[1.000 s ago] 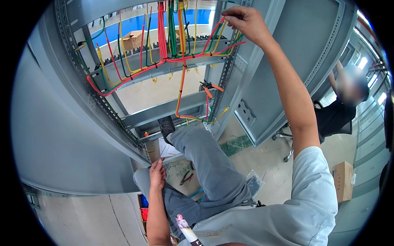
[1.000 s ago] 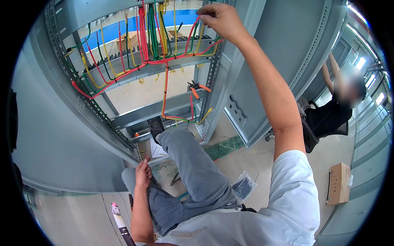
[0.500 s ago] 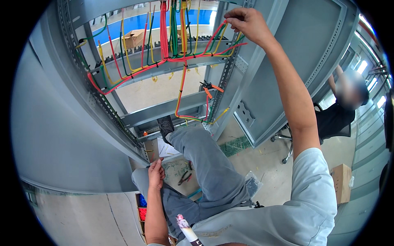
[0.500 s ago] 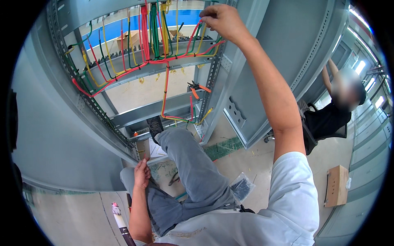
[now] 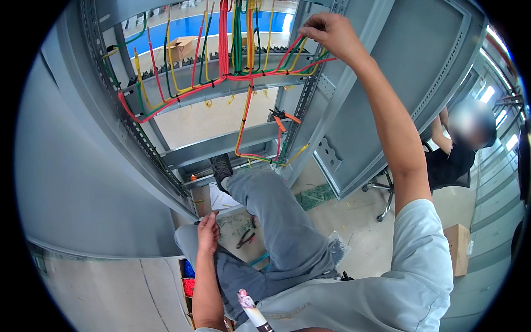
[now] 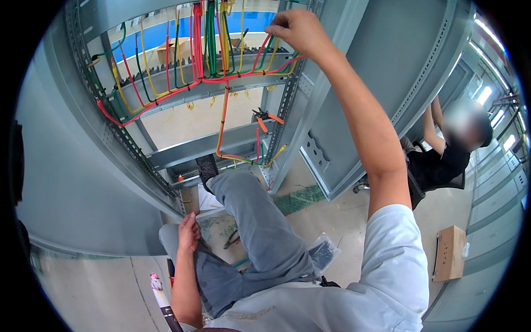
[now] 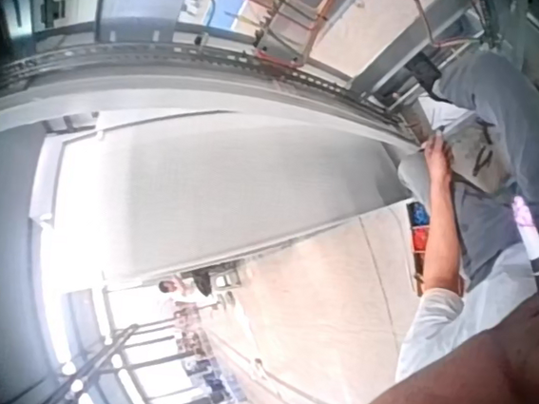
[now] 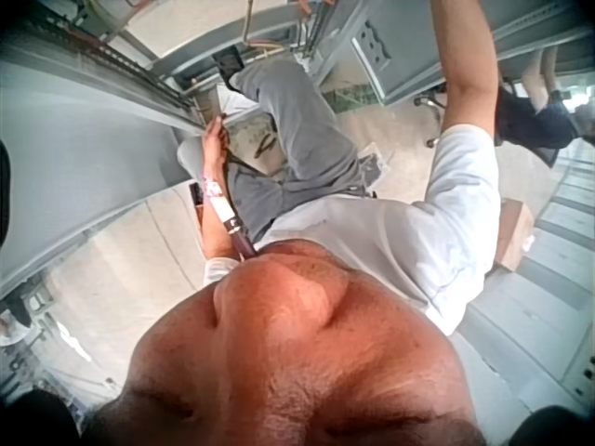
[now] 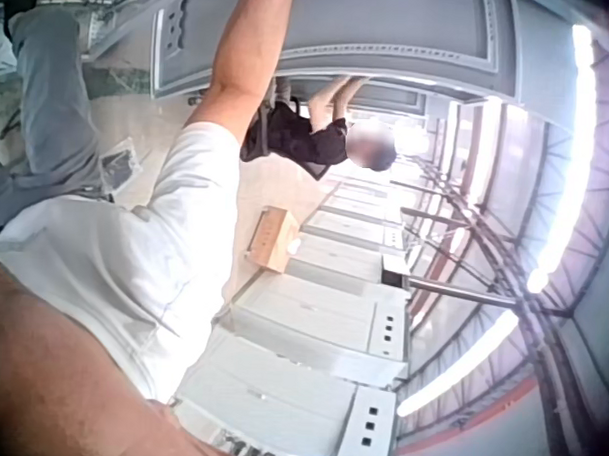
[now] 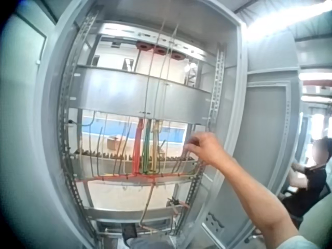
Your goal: The person routes and secures colored wires inside an open electrical cabinet, using pliers to strip wire ends and crimp connectors. They organize the wires along the cabinet frame and repeatedly reach for tools and connectors from a nearby box.
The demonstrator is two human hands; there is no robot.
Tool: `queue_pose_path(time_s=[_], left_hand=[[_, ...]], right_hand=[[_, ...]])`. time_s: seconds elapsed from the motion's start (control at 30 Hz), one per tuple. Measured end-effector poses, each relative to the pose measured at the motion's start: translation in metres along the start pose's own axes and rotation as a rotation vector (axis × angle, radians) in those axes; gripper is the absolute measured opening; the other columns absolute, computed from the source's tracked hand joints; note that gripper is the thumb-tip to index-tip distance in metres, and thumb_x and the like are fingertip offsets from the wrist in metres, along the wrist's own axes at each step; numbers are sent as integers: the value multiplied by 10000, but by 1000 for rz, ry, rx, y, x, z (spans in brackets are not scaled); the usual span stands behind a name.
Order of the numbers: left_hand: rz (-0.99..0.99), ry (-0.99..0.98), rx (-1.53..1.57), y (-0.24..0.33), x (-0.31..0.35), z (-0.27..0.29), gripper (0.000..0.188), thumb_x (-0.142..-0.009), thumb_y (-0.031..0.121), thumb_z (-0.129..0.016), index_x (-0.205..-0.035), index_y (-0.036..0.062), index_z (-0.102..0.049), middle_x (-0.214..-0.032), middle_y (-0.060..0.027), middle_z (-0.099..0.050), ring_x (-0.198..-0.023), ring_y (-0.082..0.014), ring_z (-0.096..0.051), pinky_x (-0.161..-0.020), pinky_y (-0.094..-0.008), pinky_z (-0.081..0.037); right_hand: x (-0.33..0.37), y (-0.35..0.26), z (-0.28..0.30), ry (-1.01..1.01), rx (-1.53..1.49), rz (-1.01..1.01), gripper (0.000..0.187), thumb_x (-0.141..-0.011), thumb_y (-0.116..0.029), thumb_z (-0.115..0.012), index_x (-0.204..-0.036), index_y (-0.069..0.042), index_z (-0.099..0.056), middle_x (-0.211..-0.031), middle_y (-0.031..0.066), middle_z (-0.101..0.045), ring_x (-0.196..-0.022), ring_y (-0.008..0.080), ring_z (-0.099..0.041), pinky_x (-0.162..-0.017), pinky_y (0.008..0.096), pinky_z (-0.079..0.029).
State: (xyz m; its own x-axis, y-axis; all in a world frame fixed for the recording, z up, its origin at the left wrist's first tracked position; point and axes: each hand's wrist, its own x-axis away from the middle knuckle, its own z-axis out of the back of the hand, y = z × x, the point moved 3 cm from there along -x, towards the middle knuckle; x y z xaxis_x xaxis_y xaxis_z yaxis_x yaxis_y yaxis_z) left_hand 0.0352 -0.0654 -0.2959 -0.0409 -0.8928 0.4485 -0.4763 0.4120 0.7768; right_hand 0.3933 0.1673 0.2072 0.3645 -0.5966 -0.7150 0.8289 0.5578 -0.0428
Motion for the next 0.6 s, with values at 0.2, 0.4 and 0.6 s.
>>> queue_pose_path(time_s=[0.2,0.4,0.6], left_hand=[[-2,-24,7,1,0,-2,325,-1042,347,-642,-1229,84,-673,-611,109,-333,-465,-17,-277,-435,-212,-189],[6,-25,0,4,1,-4,337,-1051,358,-627,-1232,76,-664,-624,99,-333,-477,-24,-271,-440,-216,-185],[-46,34,222,10,16,-9,579,-1074,557,-487,-1312,41,-596,-636,66,-347,-495,-47,-268,-453,-229,-184]], right_hand=[[3,0,-10,38,186,115,244,-910,-304,-779,-940,-63,-753,-822,87,-672,-695,223,-627,-649,340,-501],[0,-7,-12,91,235,176,273,-910,-329,-782,-942,-60,-746,-812,90,-651,-698,222,-636,-637,360,-499],[58,-62,18,278,-235,-72,219,-911,-268,-762,-988,-63,-762,-847,74,-662,-766,215,-663,-693,329,-537]])
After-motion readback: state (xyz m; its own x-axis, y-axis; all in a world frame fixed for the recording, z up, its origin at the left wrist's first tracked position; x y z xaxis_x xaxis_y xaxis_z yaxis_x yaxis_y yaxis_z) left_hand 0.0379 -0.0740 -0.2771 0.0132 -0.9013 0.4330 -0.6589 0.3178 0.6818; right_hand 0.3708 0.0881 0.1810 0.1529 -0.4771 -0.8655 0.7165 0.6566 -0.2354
